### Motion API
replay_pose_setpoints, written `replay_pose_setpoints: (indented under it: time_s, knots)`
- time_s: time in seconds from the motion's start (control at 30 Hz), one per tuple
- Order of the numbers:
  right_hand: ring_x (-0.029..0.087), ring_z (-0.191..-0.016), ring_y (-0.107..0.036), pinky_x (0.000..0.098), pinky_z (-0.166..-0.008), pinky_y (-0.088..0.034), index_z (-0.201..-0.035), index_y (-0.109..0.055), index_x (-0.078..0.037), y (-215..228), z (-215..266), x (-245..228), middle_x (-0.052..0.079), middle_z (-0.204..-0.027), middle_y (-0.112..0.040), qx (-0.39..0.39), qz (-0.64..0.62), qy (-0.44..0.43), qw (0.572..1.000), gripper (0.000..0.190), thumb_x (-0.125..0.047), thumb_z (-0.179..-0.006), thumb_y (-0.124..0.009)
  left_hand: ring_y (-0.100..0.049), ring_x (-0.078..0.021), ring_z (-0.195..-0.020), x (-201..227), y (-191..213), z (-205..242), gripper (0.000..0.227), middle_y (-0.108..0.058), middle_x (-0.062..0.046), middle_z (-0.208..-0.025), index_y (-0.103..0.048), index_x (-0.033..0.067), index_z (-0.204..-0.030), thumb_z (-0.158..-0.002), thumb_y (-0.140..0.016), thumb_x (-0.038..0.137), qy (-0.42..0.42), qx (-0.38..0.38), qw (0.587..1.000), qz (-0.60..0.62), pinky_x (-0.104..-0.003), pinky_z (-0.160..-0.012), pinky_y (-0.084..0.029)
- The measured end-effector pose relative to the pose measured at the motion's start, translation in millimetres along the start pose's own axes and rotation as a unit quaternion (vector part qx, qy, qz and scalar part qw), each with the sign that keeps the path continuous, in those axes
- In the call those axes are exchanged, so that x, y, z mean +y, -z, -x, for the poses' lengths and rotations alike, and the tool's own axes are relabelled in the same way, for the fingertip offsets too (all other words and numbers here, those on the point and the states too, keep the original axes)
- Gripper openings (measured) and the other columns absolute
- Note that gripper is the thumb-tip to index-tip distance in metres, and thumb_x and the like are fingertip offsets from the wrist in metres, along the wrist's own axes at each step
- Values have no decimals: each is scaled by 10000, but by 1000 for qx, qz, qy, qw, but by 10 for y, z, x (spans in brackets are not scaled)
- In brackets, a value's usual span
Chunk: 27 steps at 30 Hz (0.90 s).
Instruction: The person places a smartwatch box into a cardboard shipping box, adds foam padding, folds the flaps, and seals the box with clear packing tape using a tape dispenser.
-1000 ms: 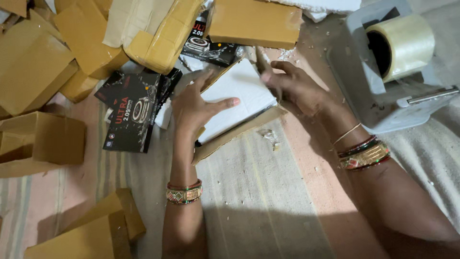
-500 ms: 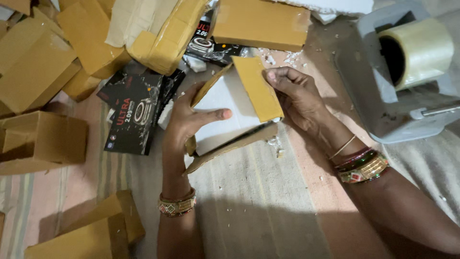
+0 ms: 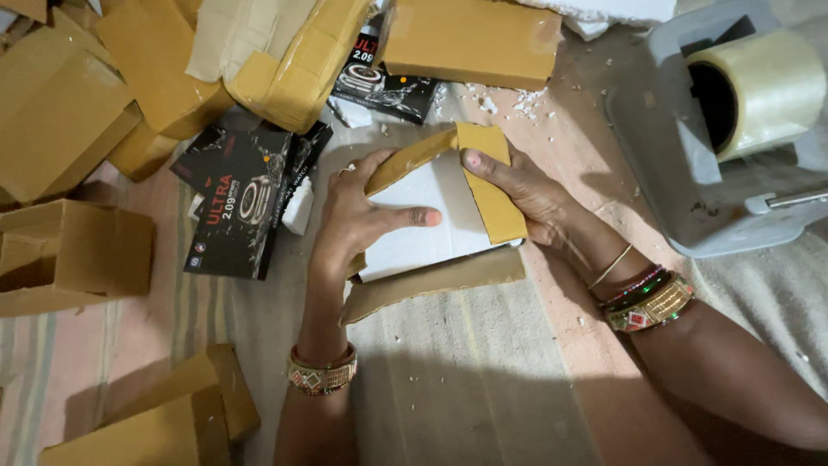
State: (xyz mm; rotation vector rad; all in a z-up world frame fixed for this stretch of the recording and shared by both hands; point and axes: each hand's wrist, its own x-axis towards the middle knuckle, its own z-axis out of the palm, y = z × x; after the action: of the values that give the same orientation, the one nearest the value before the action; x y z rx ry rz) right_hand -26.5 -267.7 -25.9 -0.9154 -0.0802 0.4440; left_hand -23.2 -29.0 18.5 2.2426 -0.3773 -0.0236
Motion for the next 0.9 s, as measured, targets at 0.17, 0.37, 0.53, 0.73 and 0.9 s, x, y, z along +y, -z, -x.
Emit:
replay_pose_setpoints:
  time_s: [0.17,0.37,0.53,0.73,0.9]
  knots:
    - [232,-1123,-692,374,-875,-639,-1398,-465,-89,-93,64,-83,112,-1255,-654,102,135,12,986,752,-210,-752,-831,-711,-257,-1074,53,-76,-54,1094,-737,-172,-1144,-633,33,-1327,-413,-995,512,87,-8,995,-43,-349,-952,-541]
    - [246,-1004,-723,366,-814,-651,-1315,-501,-23,-98,47,-53,141,-1150,-688,133,176,56,974,707,-157,-717,-853,-752,-271,-1084,24,-147,-71,1103,-754,-176,-1170,-637,28,-1299,-379,-955,547,90,13,995,-33,-355,-950,-577]
    - [246,-976,-725,380,-804,-653,-1291,-507,11,48,16,25,143,-1135,-688,143,189,65,969,687,-155,-728,-864,-620,-385,-1147,-180,-146,48,1081,-664,-256,-1230,-602,-58,-1342,-483,-1044,427,-109,140,978,-113,-426,-953,-504]
    - [240,-1024,-725,385,-838,-657,-1304,-490,-2,99,-11,-7,142,-1178,-667,89,132,56,986,662,-153,-768,-848,-685,-220,-982,-418,93,465,671,-700,-118,-1107,-627,-14,-1268,-712,-903,241,158,95,898,399,-363,-862,-567]
    - [246,-1045,-717,385,-834,-660,-1321,-477,-27,12,62,-17,145,-1205,-650,88,137,71,984,647,-153,-790,-824,-693,-173,-978,-379,-76,560,664,-697,-83,-1081,-603,18,-1285,-719,-884,226,165,69,899,399,-326,-844,-589]
